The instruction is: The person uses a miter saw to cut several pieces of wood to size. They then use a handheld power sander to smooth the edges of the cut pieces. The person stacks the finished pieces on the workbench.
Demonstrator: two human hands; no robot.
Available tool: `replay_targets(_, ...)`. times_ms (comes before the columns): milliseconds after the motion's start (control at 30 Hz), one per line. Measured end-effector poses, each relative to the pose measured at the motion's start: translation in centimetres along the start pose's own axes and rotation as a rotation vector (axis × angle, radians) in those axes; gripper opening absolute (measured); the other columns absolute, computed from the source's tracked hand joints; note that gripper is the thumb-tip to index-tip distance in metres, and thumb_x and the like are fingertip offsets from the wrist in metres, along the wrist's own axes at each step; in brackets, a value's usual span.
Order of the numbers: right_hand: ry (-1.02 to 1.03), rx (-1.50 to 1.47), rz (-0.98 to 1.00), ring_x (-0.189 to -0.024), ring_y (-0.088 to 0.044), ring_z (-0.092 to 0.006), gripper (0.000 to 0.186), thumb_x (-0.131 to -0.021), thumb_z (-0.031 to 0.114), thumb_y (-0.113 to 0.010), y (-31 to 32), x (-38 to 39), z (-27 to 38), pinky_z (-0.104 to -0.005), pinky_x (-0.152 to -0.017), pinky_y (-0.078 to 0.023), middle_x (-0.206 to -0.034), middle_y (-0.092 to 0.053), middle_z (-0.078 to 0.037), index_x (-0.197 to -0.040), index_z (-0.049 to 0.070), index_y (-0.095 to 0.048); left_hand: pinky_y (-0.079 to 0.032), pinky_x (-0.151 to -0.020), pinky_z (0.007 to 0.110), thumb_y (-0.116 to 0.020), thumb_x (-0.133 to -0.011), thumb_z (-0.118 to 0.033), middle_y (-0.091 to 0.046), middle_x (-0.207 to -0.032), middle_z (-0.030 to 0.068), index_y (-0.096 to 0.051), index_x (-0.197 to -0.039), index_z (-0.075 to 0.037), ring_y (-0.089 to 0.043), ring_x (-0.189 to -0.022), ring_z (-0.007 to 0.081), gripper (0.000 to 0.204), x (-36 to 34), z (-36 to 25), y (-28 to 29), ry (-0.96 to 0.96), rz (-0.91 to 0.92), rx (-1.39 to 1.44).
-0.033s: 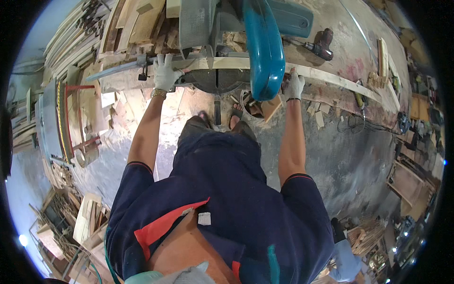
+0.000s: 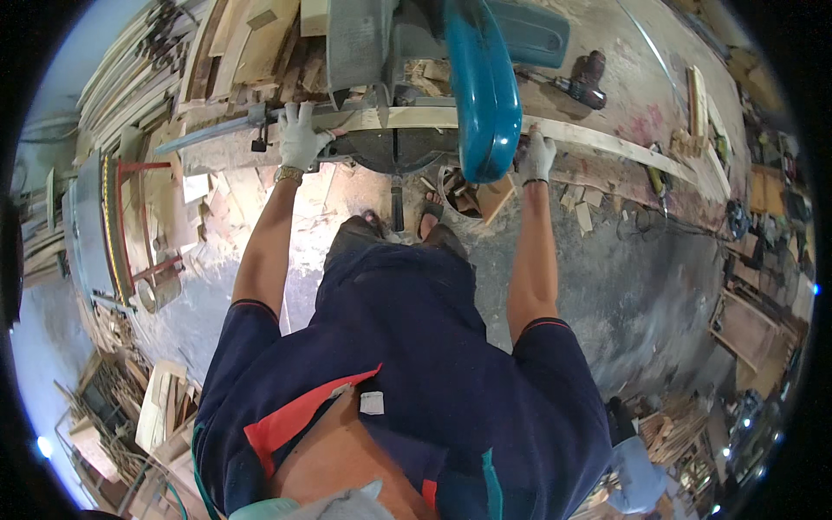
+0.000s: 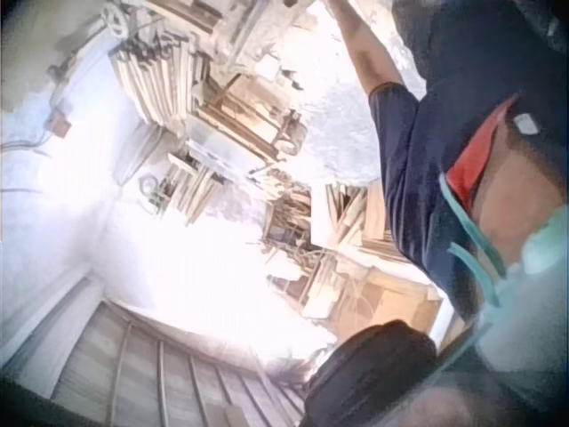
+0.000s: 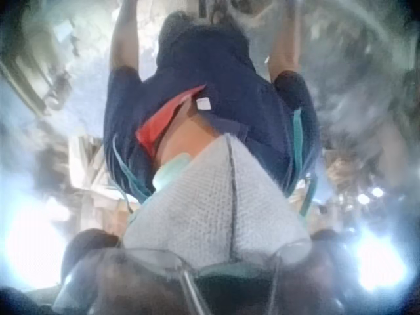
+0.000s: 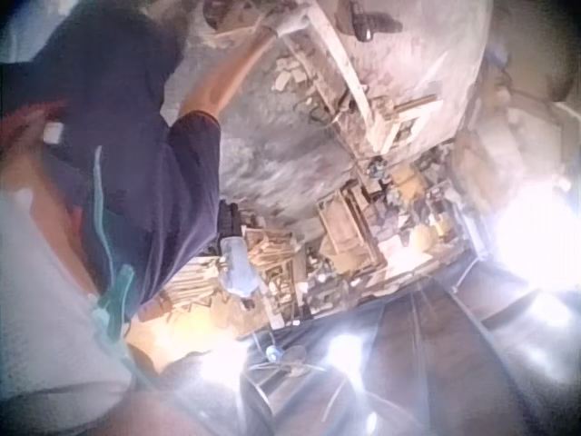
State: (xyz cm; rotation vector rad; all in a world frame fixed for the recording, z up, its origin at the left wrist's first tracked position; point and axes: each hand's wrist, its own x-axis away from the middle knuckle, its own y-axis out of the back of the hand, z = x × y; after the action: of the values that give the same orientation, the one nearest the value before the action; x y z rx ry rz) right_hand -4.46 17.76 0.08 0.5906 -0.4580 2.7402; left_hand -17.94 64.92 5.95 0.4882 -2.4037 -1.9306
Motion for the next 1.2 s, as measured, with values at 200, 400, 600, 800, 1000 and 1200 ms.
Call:
replay_targets(200,0.116,0.018,-0.116,-0.061,-0.064,-0.0190,0.027,-0.100,0.025,-0.068,0.8,-4.6,-2.4,-0.0352,-0.050,-0.050,-0.084,-0.066,-0.008,-0.095,0.000,-0.062,-0.041,-0.109,0.059,-0.088,-0.066,-0.060,-0.050,-0.133,0.0222,-0.055,-0.134,-0.010,-0.046,-0.128,0.0503,0.090,-0.9,0.3,-0.3,-0.020,-0.038,0.027)
replay_targets(400,-0.086,-0.225,0.167,-0.098,-0.067,-0.0289,0.027,-0.105,0.028,-0.062,-1.2,-1.8,-2.7,-0.0441,-0.077,-0.063,-0.112,-0.065,-0.014,-0.124,0.008,-0.057,-0.039,-0.112,0.057,-0.086,-0.067,-0.061,-0.050,-0.131,0.0215,-0.055,-0.135,-0.009,-0.046,-0.127,0.0480,0.090,0.8,1.4,0.0,0.013,0.011,-0.002)
replay_targets(600,0.017,-0.101,0.032,-0.073,-0.072,-0.0282,0.026,-0.104,0.031,-0.063,-1.4,-1.4,-1.1,-0.0443,-0.062,-0.063,-0.093,-0.068,-0.013,-0.110,0.006,-0.059,-0.038,-0.110,0.051,-0.086,-0.068,-0.061,-0.053,-0.130,0.0219,-0.055,-0.133,-0.005,-0.047,-0.125,0.0415,0.091,-0.7,1.4,-0.5,-0.075,-0.021,-0.099)
replay_targets(800,0.101,0.405,-0.377,-0.076,-0.070,-0.0298,0.056,-0.097,0.048,-0.066,-1.8,2.9,-2.6,-0.0433,-0.074,-0.054,-0.088,-0.071,-0.019,-0.107,-0.007,-0.064,-0.041,-0.107,0.059,-0.092,-0.068,-0.048,-0.048,-0.132,0.0253,-0.048,-0.140,-0.005,-0.046,-0.128,0.0511,0.095,-1.4,0.6,-1.3,-0.046,0.012,-0.019)
replay_targets(1000,0.136,0.795,0.002,-0.093,-0.070,-0.0367,0.044,-0.101,0.039,-0.056,-5.5,19.4,-14.5,-0.0446,-0.078,-0.055,-0.100,-0.071,-0.024,-0.113,-0.002,-0.065,-0.043,-0.109,0.058,-0.089,-0.070,-0.052,-0.041,-0.152,0.0282,-0.046,-0.146,-0.006,-0.043,-0.135,0.0507,0.099,-1.3,2.6,-2.0,-0.019,0.023,-0.113)
replay_targets(1200,-0.370,0.479,0.467,-0.060,-0.069,-0.0199,0.029,-0.099,0.026,-0.060,-9.8,22.7,-15.4,-0.0351,-0.058,-0.060,-0.078,-0.069,-0.010,-0.092,-0.001,-0.068,-0.042,-0.108,0.056,-0.087,-0.067,-0.062,-0.048,-0.141,0.0235,-0.054,-0.138,-0.009,-0.046,-0.129,0.0463,0.095,-1.6,1.2,-1.6,-0.116,-0.070,-0.080)
